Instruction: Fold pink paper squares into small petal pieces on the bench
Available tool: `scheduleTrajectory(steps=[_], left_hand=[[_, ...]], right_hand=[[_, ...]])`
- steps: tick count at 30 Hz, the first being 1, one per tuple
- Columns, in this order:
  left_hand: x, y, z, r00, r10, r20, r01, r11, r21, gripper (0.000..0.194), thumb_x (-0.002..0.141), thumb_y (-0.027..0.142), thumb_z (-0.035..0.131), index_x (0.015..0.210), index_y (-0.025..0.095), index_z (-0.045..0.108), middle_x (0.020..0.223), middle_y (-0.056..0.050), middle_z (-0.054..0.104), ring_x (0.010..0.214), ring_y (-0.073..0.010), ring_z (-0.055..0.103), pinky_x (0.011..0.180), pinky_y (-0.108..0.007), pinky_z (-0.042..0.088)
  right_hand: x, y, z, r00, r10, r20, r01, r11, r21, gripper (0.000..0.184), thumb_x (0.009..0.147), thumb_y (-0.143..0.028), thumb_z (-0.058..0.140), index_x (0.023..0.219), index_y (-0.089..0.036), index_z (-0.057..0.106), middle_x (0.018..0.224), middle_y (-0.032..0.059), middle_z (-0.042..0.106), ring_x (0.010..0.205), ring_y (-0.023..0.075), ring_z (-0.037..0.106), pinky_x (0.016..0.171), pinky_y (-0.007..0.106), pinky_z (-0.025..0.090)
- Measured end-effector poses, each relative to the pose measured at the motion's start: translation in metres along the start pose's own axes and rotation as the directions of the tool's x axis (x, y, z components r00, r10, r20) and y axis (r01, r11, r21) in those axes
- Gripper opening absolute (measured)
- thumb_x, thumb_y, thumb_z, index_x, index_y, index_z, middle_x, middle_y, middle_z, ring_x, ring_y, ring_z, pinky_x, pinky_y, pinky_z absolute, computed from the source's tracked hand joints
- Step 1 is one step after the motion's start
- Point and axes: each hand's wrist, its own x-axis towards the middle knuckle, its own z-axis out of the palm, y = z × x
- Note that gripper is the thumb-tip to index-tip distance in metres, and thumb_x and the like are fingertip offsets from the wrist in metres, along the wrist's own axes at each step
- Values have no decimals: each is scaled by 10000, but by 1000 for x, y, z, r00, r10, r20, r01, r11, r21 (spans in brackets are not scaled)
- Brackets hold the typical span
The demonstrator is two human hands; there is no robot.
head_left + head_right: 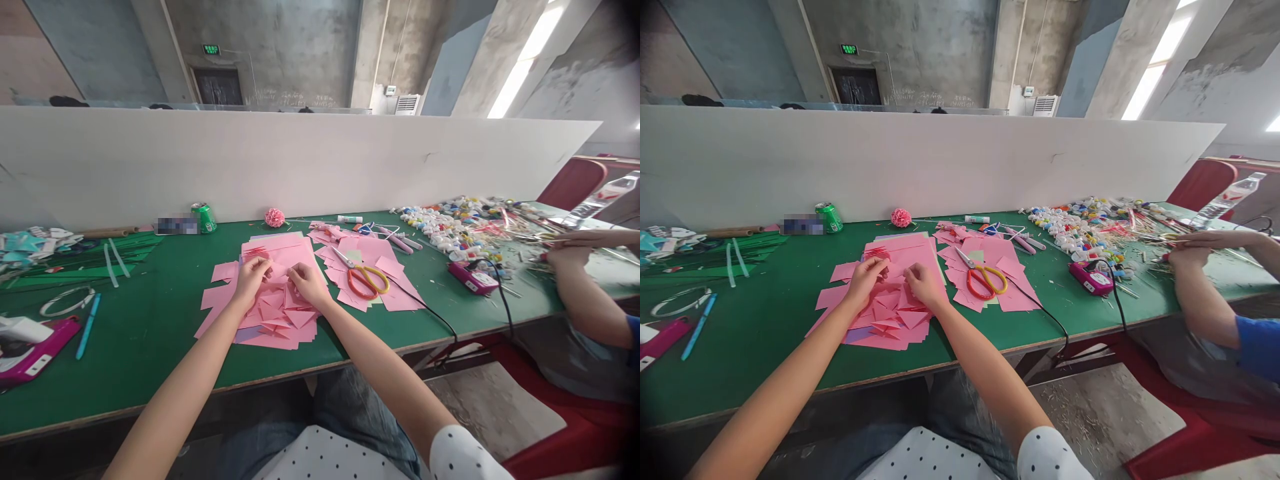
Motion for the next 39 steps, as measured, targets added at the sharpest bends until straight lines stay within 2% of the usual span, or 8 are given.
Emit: scheduleTrajectory(steps=[4,9,14,19,30,39], left_hand=[[1,-2,-1,1000,5,1,-5,1000,4,255,712,403,690,658,175,589,616,11,568,546,-109,511,492,-212,379],[2,-5,-2,999,-4,32,4,1000,20,303,717,457,701,687,175,595,616,13,562,543,-113,523,502,-217,397],[0,-5,0,994,-19,110,13,999,50,350,725,509,701,702,172,608,604,12,566,554,-122,535,523,-220,407],[-2,-2,2,984,-5,177,-9,997,78,322,709,477,730,709,167,644,610,21,566,556,-117,522,547,-225,398],[-3,-3,1,982,-14,187,-3,996,92,314,725,477,711,742,169,653,628,20,576,561,-120,528,560,-230,403],[-2,-7,-1,983,-1,184,-20,993,113,323,725,485,703,738,167,653,627,18,570,579,-125,522,576,-229,398]], right_hand=[[0,2,1,1000,14,23,-15,999,46,241,904,-406,467,831,-201,572,747,-6,663,529,95,534,544,225,417],[2,7,2,1000,-17,13,16,1000,19,252,902,-419,469,846,-203,585,755,0,668,594,109,569,557,218,422],[3,9,3,999,-46,-16,46,999,-2,258,904,-424,467,845,-201,584,779,5,679,602,112,579,577,226,432],[2,8,3,1000,-25,-19,25,1000,19,283,907,-453,464,863,-200,583,792,7,684,610,112,589,593,230,443],[0,3,1,1000,-12,-4,12,1000,17,292,907,-460,458,850,-198,573,788,10,680,584,114,566,569,234,427],[-1,-1,-1,999,-34,-7,32,991,-126,269,923,-421,449,848,-199,582,768,5,672,653,130,573,620,243,406]])
